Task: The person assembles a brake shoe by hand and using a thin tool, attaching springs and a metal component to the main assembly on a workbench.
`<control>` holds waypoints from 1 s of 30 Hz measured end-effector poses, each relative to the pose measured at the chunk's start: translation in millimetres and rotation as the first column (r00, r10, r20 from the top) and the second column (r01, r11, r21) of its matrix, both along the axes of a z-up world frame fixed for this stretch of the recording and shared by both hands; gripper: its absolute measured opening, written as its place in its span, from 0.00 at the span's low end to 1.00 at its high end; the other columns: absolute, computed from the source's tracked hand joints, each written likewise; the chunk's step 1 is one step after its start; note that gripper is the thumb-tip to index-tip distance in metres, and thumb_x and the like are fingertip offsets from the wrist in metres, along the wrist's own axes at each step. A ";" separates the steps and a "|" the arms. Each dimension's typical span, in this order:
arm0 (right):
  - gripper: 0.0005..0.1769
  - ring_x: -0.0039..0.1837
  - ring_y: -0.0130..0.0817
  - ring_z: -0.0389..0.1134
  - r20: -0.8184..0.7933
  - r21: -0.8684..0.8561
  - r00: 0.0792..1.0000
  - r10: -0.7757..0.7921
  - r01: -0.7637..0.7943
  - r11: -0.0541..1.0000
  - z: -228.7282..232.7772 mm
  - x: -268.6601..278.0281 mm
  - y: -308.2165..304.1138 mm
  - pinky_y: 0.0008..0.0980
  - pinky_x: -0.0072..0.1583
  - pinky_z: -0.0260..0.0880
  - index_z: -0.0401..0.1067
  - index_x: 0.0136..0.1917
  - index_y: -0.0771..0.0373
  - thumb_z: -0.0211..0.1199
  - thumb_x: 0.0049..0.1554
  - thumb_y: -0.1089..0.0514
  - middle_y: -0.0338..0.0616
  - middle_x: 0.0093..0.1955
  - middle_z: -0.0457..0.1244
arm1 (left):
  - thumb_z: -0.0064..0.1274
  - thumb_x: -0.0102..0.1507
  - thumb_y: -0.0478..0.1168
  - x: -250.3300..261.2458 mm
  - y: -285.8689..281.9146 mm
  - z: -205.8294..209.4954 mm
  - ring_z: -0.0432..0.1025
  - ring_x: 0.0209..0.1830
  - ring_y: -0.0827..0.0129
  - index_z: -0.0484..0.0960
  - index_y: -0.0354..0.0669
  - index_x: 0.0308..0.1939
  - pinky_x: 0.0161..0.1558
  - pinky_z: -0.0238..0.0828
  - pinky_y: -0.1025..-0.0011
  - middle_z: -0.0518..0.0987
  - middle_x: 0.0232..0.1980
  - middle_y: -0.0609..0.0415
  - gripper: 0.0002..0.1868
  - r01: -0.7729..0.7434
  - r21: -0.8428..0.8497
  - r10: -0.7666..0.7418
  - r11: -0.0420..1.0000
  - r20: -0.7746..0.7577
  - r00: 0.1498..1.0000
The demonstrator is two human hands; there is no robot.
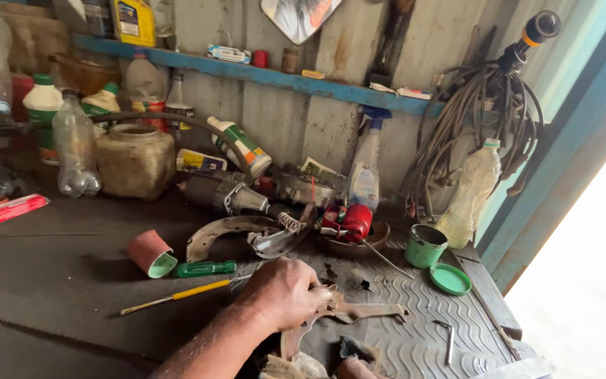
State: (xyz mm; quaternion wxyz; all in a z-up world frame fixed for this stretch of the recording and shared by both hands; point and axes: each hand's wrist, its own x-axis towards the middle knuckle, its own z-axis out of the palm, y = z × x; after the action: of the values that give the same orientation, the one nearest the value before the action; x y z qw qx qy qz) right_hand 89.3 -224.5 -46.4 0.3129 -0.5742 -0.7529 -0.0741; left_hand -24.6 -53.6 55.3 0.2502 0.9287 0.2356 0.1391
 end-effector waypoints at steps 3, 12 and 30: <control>0.17 0.51 0.36 0.68 -0.111 -0.018 0.994 -0.019 0.017 1.000 11.3 -3.9 -18.3 0.35 0.51 0.70 0.76 0.56 0.65 0.72 0.55 0.58 0.49 0.49 0.64 | 0.55 0.57 0.52 6.4 0.3 -5.6 0.80 0.38 0.52 0.89 0.50 0.33 0.45 0.77 0.57 0.84 0.37 0.47 0.14 -0.032 0.052 0.029 0.998 0.060 0.998; 0.15 0.48 0.35 0.65 -0.659 0.085 0.750 -0.059 0.152 0.985 61.4 -10.4 -74.6 0.35 0.51 0.67 0.74 0.48 0.72 0.75 0.52 0.62 0.50 0.46 0.64 | 0.54 0.61 0.48 13.2 0.6 -2.5 0.81 0.33 0.55 0.86 0.46 0.36 0.36 0.75 0.59 0.85 0.32 0.49 0.12 -0.082 -0.054 0.098 0.995 0.452 0.887; 0.33 0.55 0.37 0.75 -0.992 -0.068 0.083 -0.092 0.259 0.963 97.4 -4.9 -62.2 0.35 0.58 0.74 0.72 0.69 0.63 0.56 0.50 0.71 0.51 0.55 0.73 | 0.46 0.66 0.52 29.5 26.0 -32.8 0.77 0.40 0.71 0.82 0.49 0.48 0.46 0.74 0.65 0.84 0.41 0.58 0.16 0.507 -0.815 0.385 0.279 0.579 0.719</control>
State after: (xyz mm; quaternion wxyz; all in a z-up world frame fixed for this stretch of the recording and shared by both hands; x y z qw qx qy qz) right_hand 84.5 -286.7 51.1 0.7582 -0.5411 -0.2703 0.2437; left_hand 4.9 -27.6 22.5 0.8268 0.4661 0.1169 0.2923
